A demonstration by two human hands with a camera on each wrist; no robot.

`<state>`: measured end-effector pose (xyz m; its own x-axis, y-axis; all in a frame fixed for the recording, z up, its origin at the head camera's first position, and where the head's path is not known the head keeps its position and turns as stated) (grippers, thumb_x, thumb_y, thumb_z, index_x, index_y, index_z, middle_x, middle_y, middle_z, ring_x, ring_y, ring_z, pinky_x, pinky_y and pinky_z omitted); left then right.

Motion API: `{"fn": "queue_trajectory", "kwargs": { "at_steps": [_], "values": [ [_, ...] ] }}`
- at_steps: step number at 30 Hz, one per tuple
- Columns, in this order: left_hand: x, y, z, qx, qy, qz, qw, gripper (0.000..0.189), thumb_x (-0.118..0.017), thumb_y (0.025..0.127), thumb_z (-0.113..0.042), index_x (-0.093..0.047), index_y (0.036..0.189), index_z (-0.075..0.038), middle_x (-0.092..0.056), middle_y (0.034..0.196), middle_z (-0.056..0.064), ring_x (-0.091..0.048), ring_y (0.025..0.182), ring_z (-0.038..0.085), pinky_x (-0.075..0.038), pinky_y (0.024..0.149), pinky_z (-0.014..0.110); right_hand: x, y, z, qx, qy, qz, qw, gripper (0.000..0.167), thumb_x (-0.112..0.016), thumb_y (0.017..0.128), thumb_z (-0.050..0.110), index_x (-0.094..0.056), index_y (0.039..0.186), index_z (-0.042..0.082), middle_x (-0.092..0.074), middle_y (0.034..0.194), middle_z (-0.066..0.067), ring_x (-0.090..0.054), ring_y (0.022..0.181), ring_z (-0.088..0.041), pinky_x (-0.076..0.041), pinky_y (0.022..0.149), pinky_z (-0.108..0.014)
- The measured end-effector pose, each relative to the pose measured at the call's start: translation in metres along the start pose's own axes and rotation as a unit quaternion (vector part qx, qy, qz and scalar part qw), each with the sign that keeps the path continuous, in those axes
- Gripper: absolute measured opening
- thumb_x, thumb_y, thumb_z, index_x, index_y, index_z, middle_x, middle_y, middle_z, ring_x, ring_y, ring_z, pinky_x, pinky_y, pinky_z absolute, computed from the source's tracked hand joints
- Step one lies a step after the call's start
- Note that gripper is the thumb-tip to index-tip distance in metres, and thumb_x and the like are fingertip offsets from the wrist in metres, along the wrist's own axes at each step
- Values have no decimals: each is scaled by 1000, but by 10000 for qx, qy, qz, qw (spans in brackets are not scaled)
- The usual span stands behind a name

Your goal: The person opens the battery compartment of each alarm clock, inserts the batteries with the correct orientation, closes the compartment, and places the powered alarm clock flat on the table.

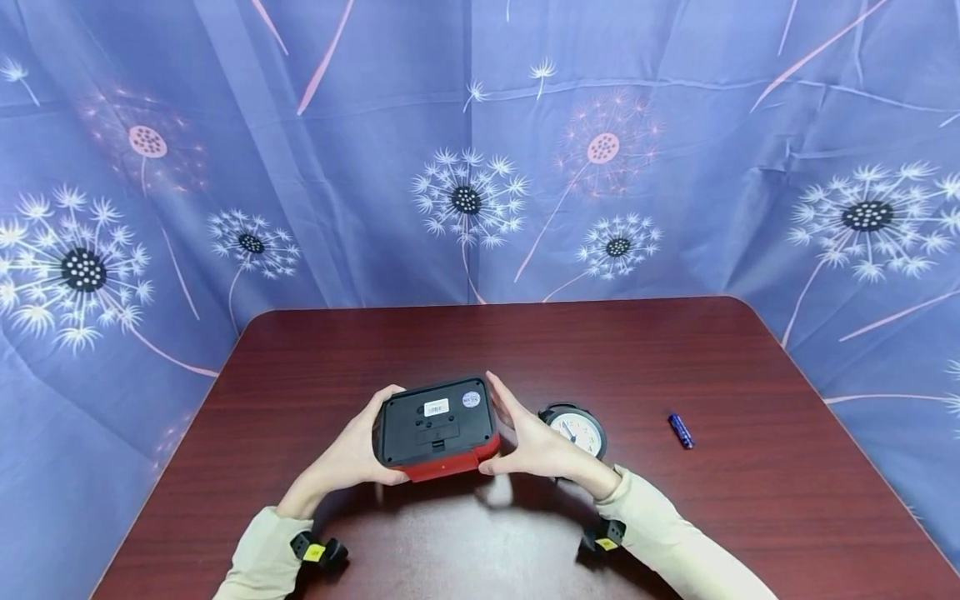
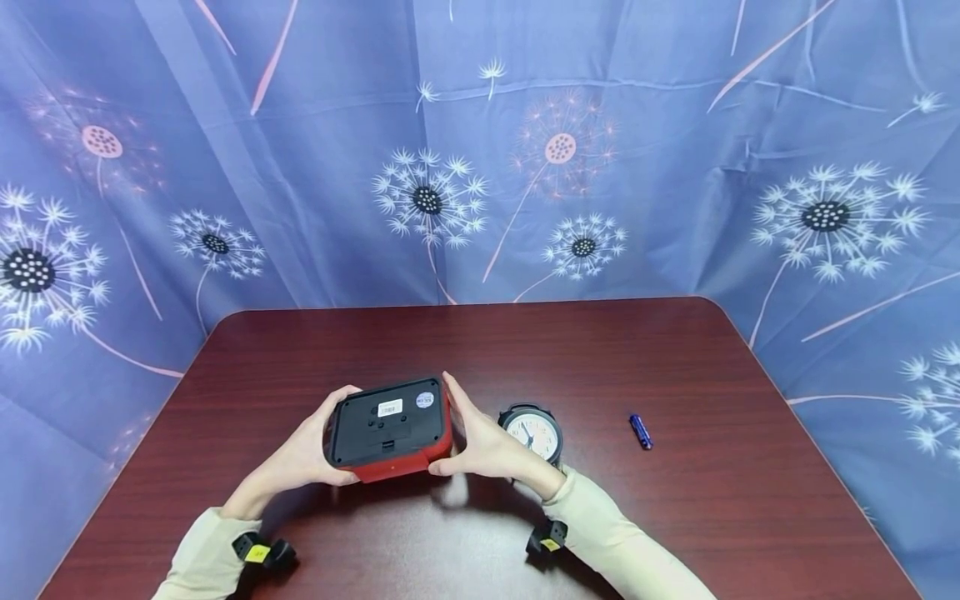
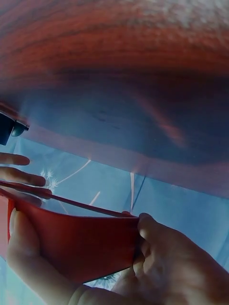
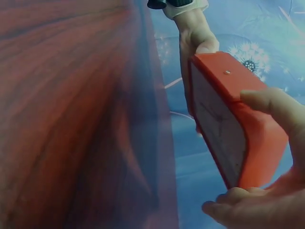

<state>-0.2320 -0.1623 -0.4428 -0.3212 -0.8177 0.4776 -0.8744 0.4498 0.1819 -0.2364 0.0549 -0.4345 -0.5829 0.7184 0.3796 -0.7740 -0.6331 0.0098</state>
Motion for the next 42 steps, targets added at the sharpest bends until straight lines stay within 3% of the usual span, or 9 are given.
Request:
{"fn": "queue_trajectory", "kwargs": {
  "at_steps": [8, 13, 16, 19, 24, 27, 30, 36, 42],
  "values": [
    [1, -1, -3, -44, -340, 42, 9994, 100, -88, 64, -17, -29, 145, -15, -48, 135, 9, -48, 115, 6, -45, 95, 24, -4, 4, 0, 336, 775, -316, 9959, 116, -85, 72, 13, -4, 156, 10, -23, 159, -14, -28, 145, -30, -29, 113, -45],
    [-2, 1, -5, -65, -941, 103, 9955, 100, -86, 65, -7, -27, 145, -12, -43, 137, 14, -49, 115, 5, -49, 91, 24, -8, 5, -1, 319, 1474, -404, 9877, 121, -86, 69, 10, -4, 156, 27, -36, 154, -7, -41, 138, -27, -32, 112, -47],
    [-4, 2, -5, -58, -1274, 103, 9918, 100, -84, 65, -2, -25, 146, -11, -41, 138, 15, -49, 116, 4, -50, 91, 23, -10, 7, -2, 440, 1928, -473, 9791, 122, -86, 69, 8, -3, 155, 33, -40, 152, -10, -52, 129, -21, -37, 108, -36],
    [-6, 3, -4, -94, -1512, 86, 9884, 101, -84, 65, 1, -24, 146, -9, -40, 138, 13, -49, 117, 4, -49, 92, 22, -13, 11, -1, 715, 2167, -510, 9723, 121, -85, 69, 6, -3, 156, 29, -42, 150, -14, -56, 124, -14, -41, 103, -26],
    [-11, 5, -2, -244, -1860, 158, 9821, 100, -83, 65, 4, -23, 146, -5, -42, 137, 8, -50, 117, 6, -49, 93, 22, -21, 13, 2, 1005, 2171, -406, 9701, 102, -85, 69, 4, -24, 150, 15, -55, 138, -9, -57, 120, -10, -42, 103, -24],
    [-14, 6, -3, -305, -1947, 200, 9802, 101, -83, 65, 4, -23, 146, -4, -42, 137, 7, -51, 118, 6, -49, 93, 22, -27, 12, 2, 967, 2157, -256, 9713, 83, -82, 72, 1, -37, 141, 6, -62, 128, -3, -61, 114, -9, -45, 100, -26],
    [-16, 6, -5, -297, -2013, 235, 9788, 101, -83, 66, 3, -23, 146, -4, -41, 138, 8, -51, 118, 6, -49, 94, 22, -30, 12, 3, 957, 2155, -190, 9716, 71, -79, 75, 0, -44, 136, 1, -65, 126, -6, -63, 111, -9, -47, 98, -27],
    [-22, 6, -7, -173, -2064, 369, 9776, 99, -84, 68, -4, -22, 146, -5, -40, 138, 6, -51, 118, 6, -49, 93, 23, -27, 12, 7, 1138, 2032, -366, 9718, 64, -79, 75, 0, -50, 132, -2, -64, 123, -21, -65, 107, -8, -49, 95, -26],
    [-25, 8, -11, -449, -1990, 490, 9777, 100, -82, 68, 0, -20, 146, -4, -41, 137, 4, -49, 119, 7, -49, 94, 23, -23, 10, 16, 1553, 1801, -551, 9697, 64, -80, 70, -6, -52, 127, -3, -69, 116, -2, -65, 104, -7, -50, 92, -27]
  ]
}}
Point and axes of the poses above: each hand's wrist, its own y-axis towards the middle knuckle, its own x-axis out of the back of the hand, z = x × y, the point moved 8 cm from there along y, towards the middle knuckle
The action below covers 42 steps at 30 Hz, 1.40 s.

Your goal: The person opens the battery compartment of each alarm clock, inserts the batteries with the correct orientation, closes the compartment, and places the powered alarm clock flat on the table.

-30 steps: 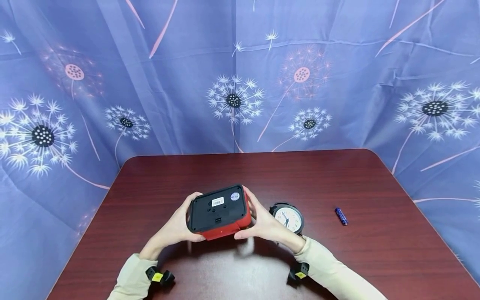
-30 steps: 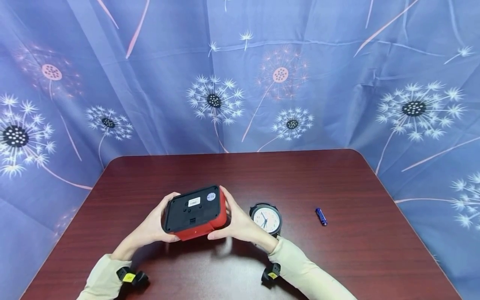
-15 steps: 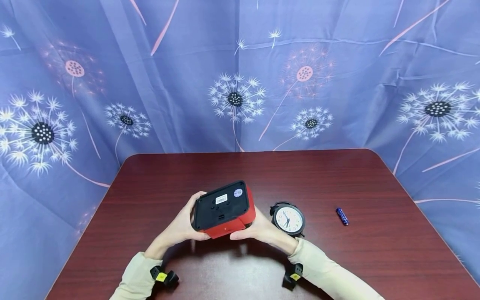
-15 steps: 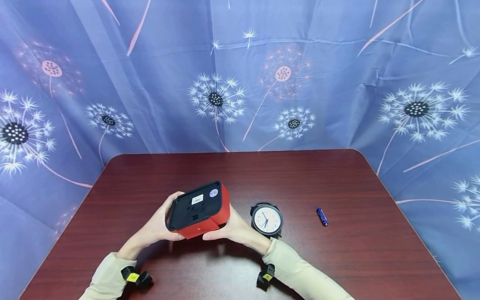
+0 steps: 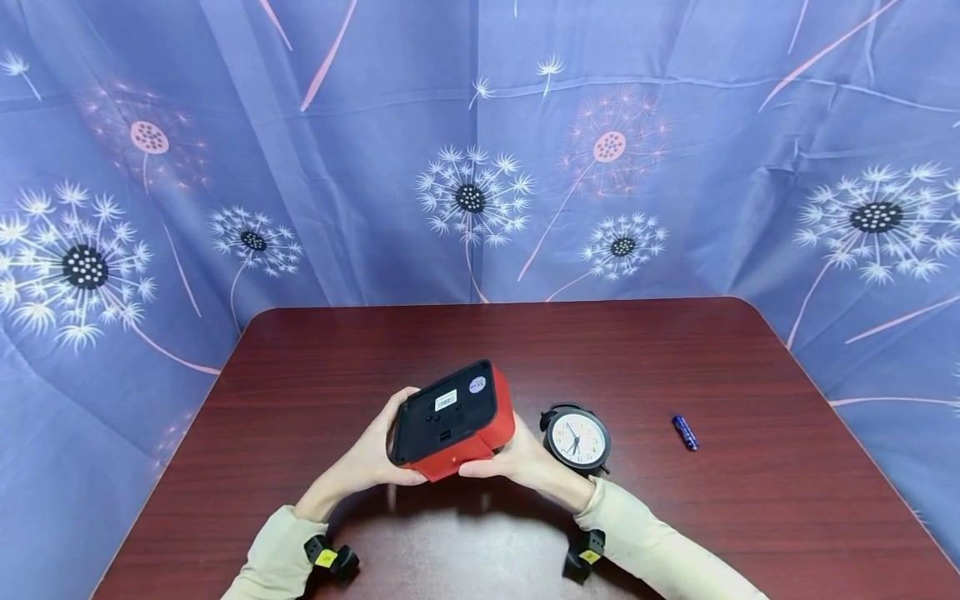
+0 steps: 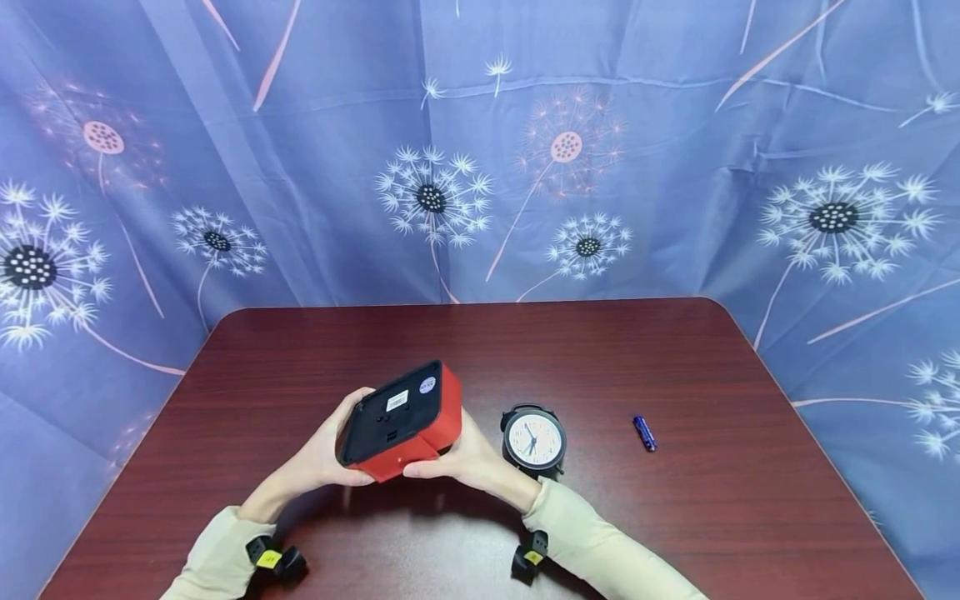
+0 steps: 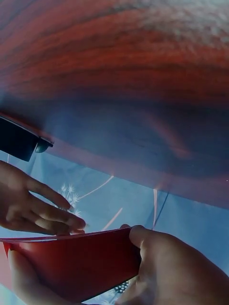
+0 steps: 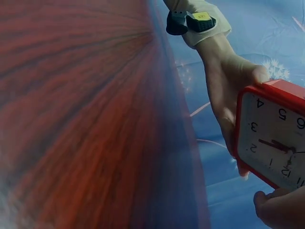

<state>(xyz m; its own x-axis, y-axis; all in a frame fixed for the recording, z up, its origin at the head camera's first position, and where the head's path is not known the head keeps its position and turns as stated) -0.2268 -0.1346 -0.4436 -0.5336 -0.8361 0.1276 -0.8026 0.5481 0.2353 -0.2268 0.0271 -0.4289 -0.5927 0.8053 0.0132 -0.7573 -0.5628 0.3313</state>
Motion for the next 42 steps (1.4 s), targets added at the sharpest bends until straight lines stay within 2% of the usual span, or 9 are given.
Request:
{"fn": "queue_trajectory", "kwargs": {
  "at_steps": [3, 7, 11, 14, 19, 27, 33, 38, 42],
  "values": [
    [-2, 0, 1, 44, 150, 51, 9999, 100, -83, 69, -1, -20, 147, -7, -40, 138, 5, -47, 120, 7, -47, 95, 23, 1, 0, 5, 216, -152, -51, 9996, 64, -80, 69, -9, -53, 126, -1, -69, 114, 0, -64, 103, -8, -51, 92, -28],
    [-5, -1, 1, 137, 410, 94, 9990, 100, -83, 71, -6, -19, 147, -9, -37, 140, 12, -45, 121, 6, -45, 97, 22, 3, -1, 6, 225, -169, -175, 9995, 68, -82, 69, -4, -49, 128, 2, -67, 115, 5, -64, 104, -7, -50, 92, -28],
    [-8, -3, 0, 219, 913, 4, 9956, 100, -84, 71, -11, -19, 147, -9, -31, 142, 16, -39, 123, 2, -42, 99, 21, 5, -3, 5, 242, -106, -255, 9993, 72, -83, 69, 1, -45, 129, 2, -66, 116, 6, -63, 105, -8, -51, 92, -29],
    [-9, -5, -2, 271, 1571, -159, 9871, 102, -86, 68, -16, -22, 147, -9, -30, 141, 15, -32, 124, 2, -40, 100, 26, 7, -4, 3, 282, -182, -289, 9990, 73, -84, 68, 1, -46, 130, 4, -66, 116, 0, -64, 105, -9, -52, 91, -30],
    [-11, -6, -3, 353, 2308, -294, 9719, 102, -88, 64, -22, -27, 145, -9, -34, 137, 12, -29, 122, 13, -41, 97, 40, 9, -6, 3, 282, -589, -371, 9972, 76, -85, 67, 4, -45, 131, 8, -65, 117, -12, -63, 105, -9, -51, 93, -29],
    [-13, -5, -6, 306, 2588, -338, 9648, 102, -90, 62, -25, -31, 143, -9, -40, 131, 11, -35, 119, 20, -44, 94, 39, 12, -9, 3, 220, -991, -527, 9934, 81, -86, 65, 10, -42, 133, 11, -64, 119, -11, -62, 106, -9, -48, 95, -29],
    [-17, -5, -5, 305, 2835, -377, 9578, 103, -91, 60, -26, -32, 143, -9, -43, 127, 9, -39, 116, 19, -45, 93, 38, 11, -7, 5, 412, -890, -494, 9940, 87, -87, 64, 11, -40, 137, 13, -62, 120, -12, -60, 109, -12, -46, 98, -29],
    [-20, -3, -4, 301, 2832, -423, 9577, 104, -92, 59, -25, -32, 142, -7, -44, 126, 8, -41, 115, 19, -45, 95, 36, 11, -6, 7, 461, -651, -484, 9956, 90, -87, 65, 15, -38, 140, 15, -61, 123, -12, -59, 113, -13, -45, 100, -29],
    [-23, -1, -3, 283, 2780, -451, 9591, 105, -92, 60, -26, -31, 144, -8, -44, 128, 9, -43, 117, 18, -44, 97, 36, 15, -6, 10, 471, -806, -546, 9941, 92, -87, 62, 13, -38, 140, 15, -60, 125, -11, -57, 115, -12, -44, 102, -28]
  ]
}}
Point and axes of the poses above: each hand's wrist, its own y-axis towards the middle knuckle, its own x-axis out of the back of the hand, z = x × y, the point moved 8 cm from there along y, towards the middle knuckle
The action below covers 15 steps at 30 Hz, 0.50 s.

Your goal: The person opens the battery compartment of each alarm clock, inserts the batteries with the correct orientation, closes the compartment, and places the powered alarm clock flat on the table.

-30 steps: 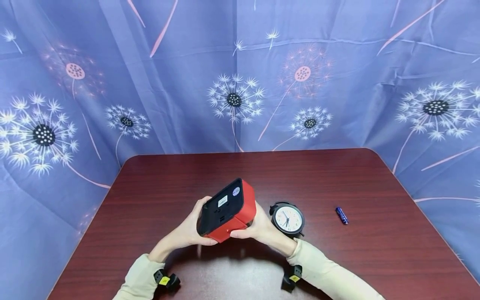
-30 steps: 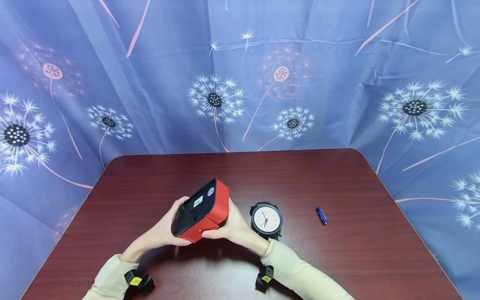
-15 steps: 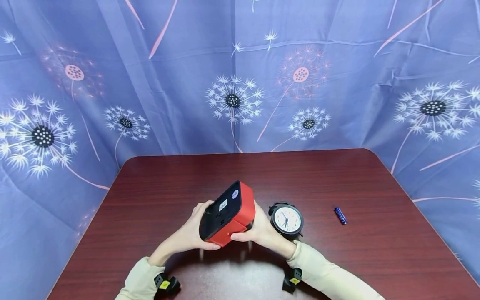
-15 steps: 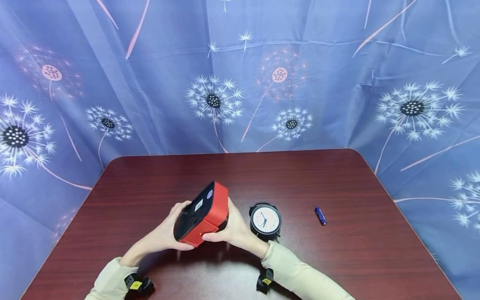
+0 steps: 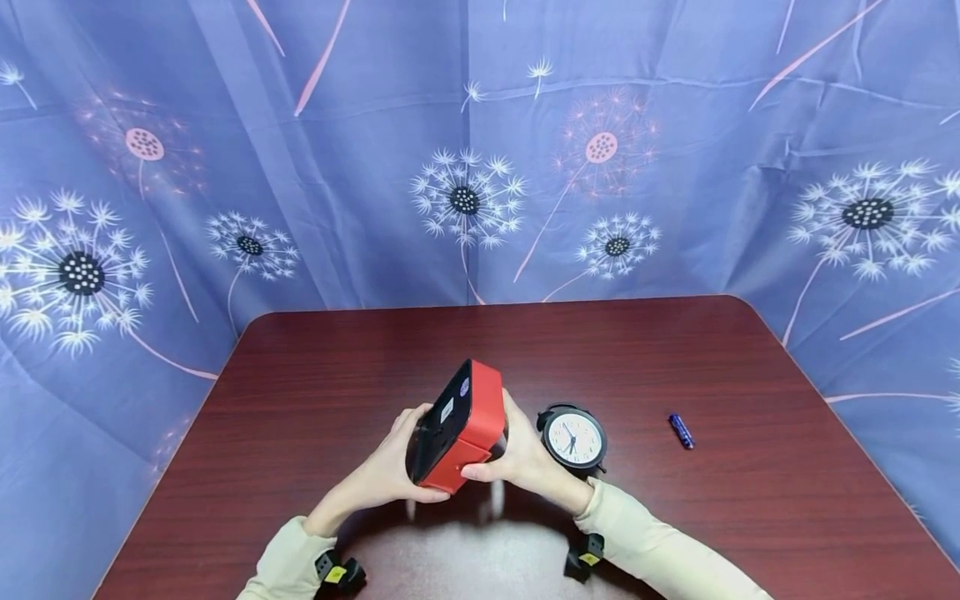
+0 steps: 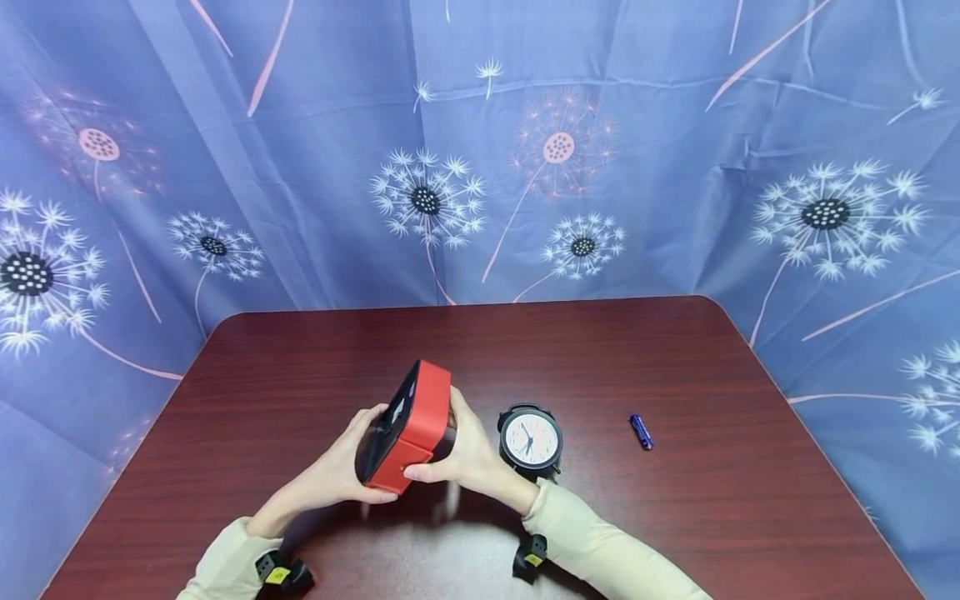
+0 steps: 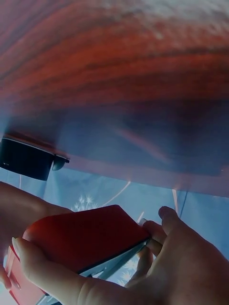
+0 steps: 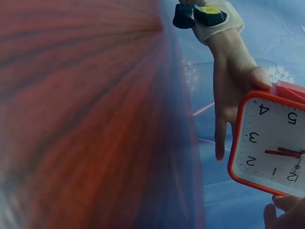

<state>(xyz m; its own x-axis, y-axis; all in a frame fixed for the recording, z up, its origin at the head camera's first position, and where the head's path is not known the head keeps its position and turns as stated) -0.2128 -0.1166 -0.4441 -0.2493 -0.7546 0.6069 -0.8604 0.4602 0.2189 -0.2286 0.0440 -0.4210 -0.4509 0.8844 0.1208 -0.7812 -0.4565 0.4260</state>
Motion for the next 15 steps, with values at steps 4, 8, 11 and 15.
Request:
{"fn": "queue_trajectory", "kwargs": {
  "at_steps": [4, 8, 11, 15],
  "values": [
    [-2, 2, -1, 81, -147, 31, 9999, 107, -91, 62, -26, -28, 147, -10, -42, 133, 11, -48, 118, 21, -45, 98, 37, 5, 1, 2, -71, -218, -54, 9997, 93, -86, 60, 8, -39, 140, 17, -60, 125, -9, -57, 116, -11, -43, 103, -30],
    [-5, 4, -1, 128, -194, 250, 9994, 110, -90, 65, -28, -23, 151, -12, -39, 139, 13, -48, 121, 25, -44, 100, 39, 8, 2, 4, -268, -440, -120, 9986, 94, -88, 60, 13, -39, 140, 20, -61, 125, -6, -58, 115, -11, -41, 103, -29],
    [-7, 4, -1, 120, -179, 580, 9981, 118, -91, 63, -31, -18, 154, -16, -36, 145, 12, -41, 129, 25, -40, 104, 44, 9, 1, 4, -424, -546, -100, 9976, 95, -88, 61, 17, -38, 142, 21, -63, 123, -4, -60, 112, -12, -43, 101, -28],
    [-10, 4, -2, 125, -304, 1020, 9942, 126, -91, 62, -32, -10, 156, -18, -27, 155, 11, -26, 140, 28, -28, 108, 56, 11, 1, 5, -466, -613, -34, 9970, 98, -88, 60, 18, -37, 144, 20, -64, 121, -5, -63, 109, -14, -45, 98, -30]
  ]
}}
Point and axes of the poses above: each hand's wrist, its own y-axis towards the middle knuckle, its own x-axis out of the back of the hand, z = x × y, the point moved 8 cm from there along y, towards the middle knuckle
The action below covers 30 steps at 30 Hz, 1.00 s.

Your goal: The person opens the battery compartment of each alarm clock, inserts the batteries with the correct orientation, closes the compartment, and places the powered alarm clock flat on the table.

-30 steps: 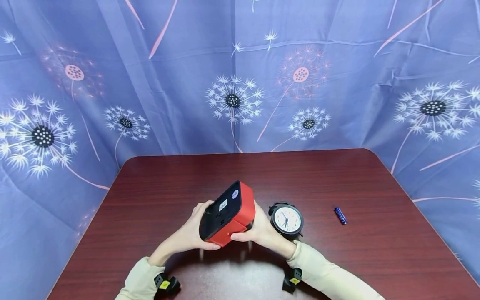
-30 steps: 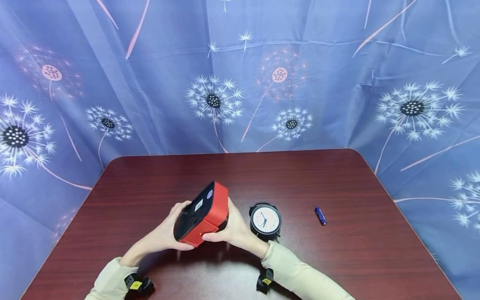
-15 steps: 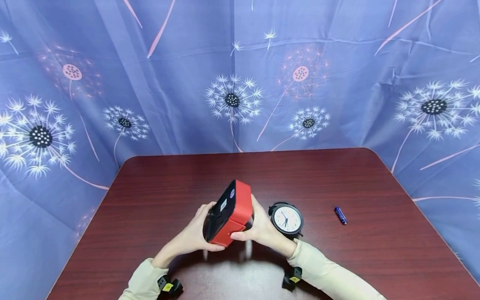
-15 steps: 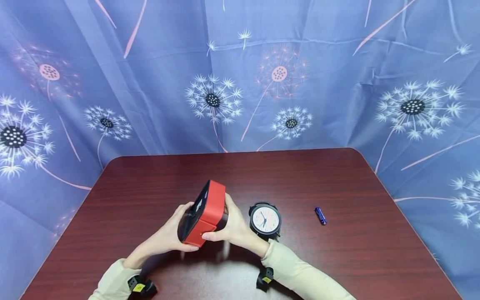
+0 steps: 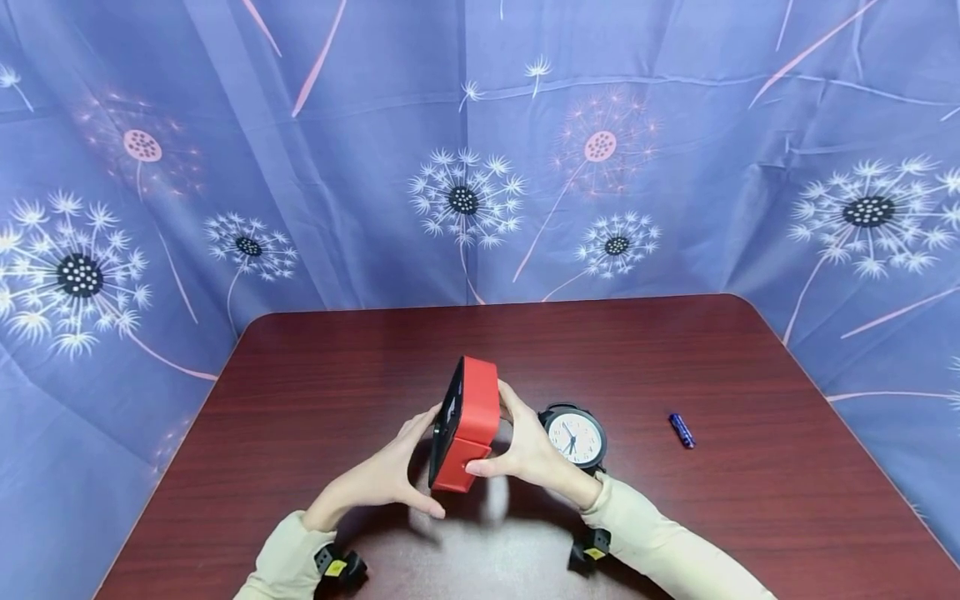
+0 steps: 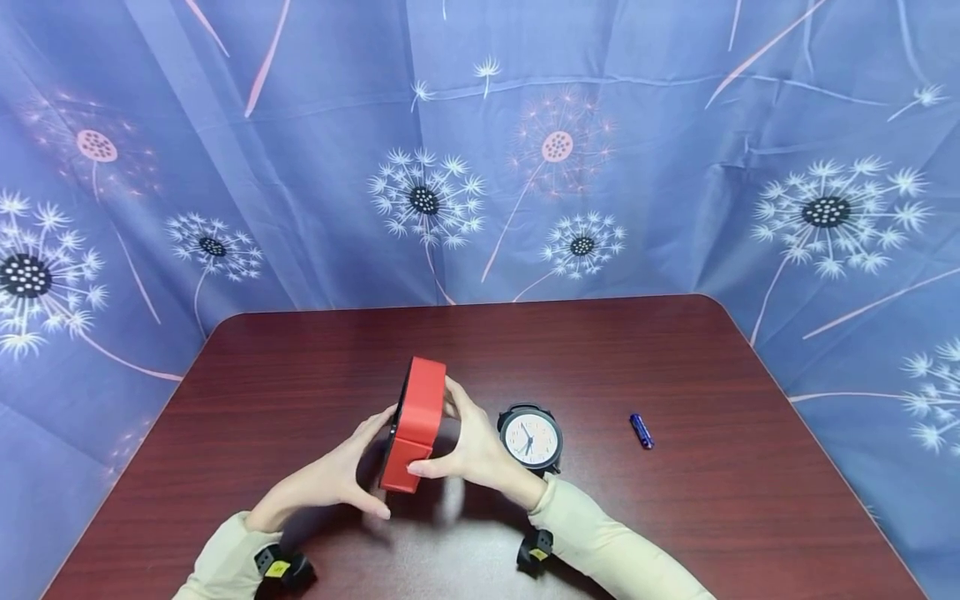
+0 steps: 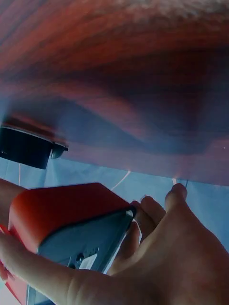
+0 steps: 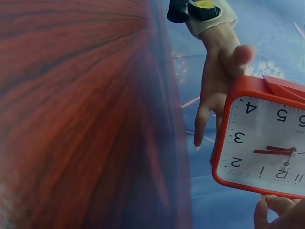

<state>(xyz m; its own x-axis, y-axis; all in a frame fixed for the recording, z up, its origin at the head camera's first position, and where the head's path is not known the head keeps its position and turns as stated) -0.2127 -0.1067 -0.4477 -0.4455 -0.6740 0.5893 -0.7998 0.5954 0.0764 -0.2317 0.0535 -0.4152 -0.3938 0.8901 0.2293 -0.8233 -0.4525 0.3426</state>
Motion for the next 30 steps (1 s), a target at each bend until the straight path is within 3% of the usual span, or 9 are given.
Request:
{"fn": "queue_trajectory", "kwargs": {
  "at_steps": [4, 8, 10, 14, 21, 25, 30],
  "values": [
    [1, 2, -2, -25, -317, 115, 9994, 115, -84, 72, -30, -7, 156, -14, -25, 158, 13, -18, 143, 34, -18, 109, 65, 0, -1, -1, -86, -98, 73, 9999, 99, -88, 61, 19, -36, 145, 20, -63, 124, -5, -62, 112, -17, -45, 99, -34],
    [1, 8, -8, -99, -863, 118, 9961, 108, -80, 77, -27, -7, 157, -21, -23, 158, 10, -27, 140, 32, -26, 110, 56, -3, -2, -3, -180, -287, 185, 9993, 101, -88, 61, 22, -34, 147, 22, -60, 129, -3, -61, 115, -20, -44, 101, -39],
    [1, 10, -10, -102, -1067, 106, 9942, 108, -80, 77, -25, -7, 156, -25, -24, 157, 6, -34, 137, 29, -34, 109, 45, -4, -2, -3, -193, -376, 208, 9989, 101, -88, 61, 23, -34, 147, 23, -59, 130, -2, -61, 115, -21, -44, 100, -40],
    [4, 12, -13, -127, -1091, -89, 9939, 105, -83, 74, -20, -15, 155, -19, -37, 150, 6, -42, 134, 26, -38, 109, 30, -5, -2, -2, -214, -394, 209, 9988, 103, -88, 61, 22, -34, 148, 24, -60, 131, -2, -61, 116, -22, -44, 100, -38],
    [12, 12, -13, -69, -744, -510, 9959, 99, -88, 65, -21, -31, 145, -8, -54, 133, 6, -54, 123, 17, -42, 105, 27, -10, -1, -1, -515, -264, 431, 9974, 108, -89, 64, 16, -27, 152, 13, -54, 140, -10, -58, 121, -27, -42, 103, -44],
    [13, 9, -11, -33, -1150, -567, 9917, 97, -88, 65, -15, -32, 143, -3, -55, 130, 13, -57, 119, 17, -43, 102, 22, -15, 0, -3, -614, 8, 693, 9957, 111, -88, 67, 15, -19, 153, 5, -46, 145, -17, -54, 125, -33, -42, 103, -51],
    [13, 7, -6, 100, -1773, -553, 9826, 95, -86, 66, -10, -31, 142, 1, -50, 132, 20, -53, 118, 4, -41, 102, 18, -23, 2, -5, -391, 547, 1034, 9924, 113, -83, 73, 36, -11, 155, 3, -34, 152, -23, -41, 136, -39, -38, 107, -52]
  ]
}}
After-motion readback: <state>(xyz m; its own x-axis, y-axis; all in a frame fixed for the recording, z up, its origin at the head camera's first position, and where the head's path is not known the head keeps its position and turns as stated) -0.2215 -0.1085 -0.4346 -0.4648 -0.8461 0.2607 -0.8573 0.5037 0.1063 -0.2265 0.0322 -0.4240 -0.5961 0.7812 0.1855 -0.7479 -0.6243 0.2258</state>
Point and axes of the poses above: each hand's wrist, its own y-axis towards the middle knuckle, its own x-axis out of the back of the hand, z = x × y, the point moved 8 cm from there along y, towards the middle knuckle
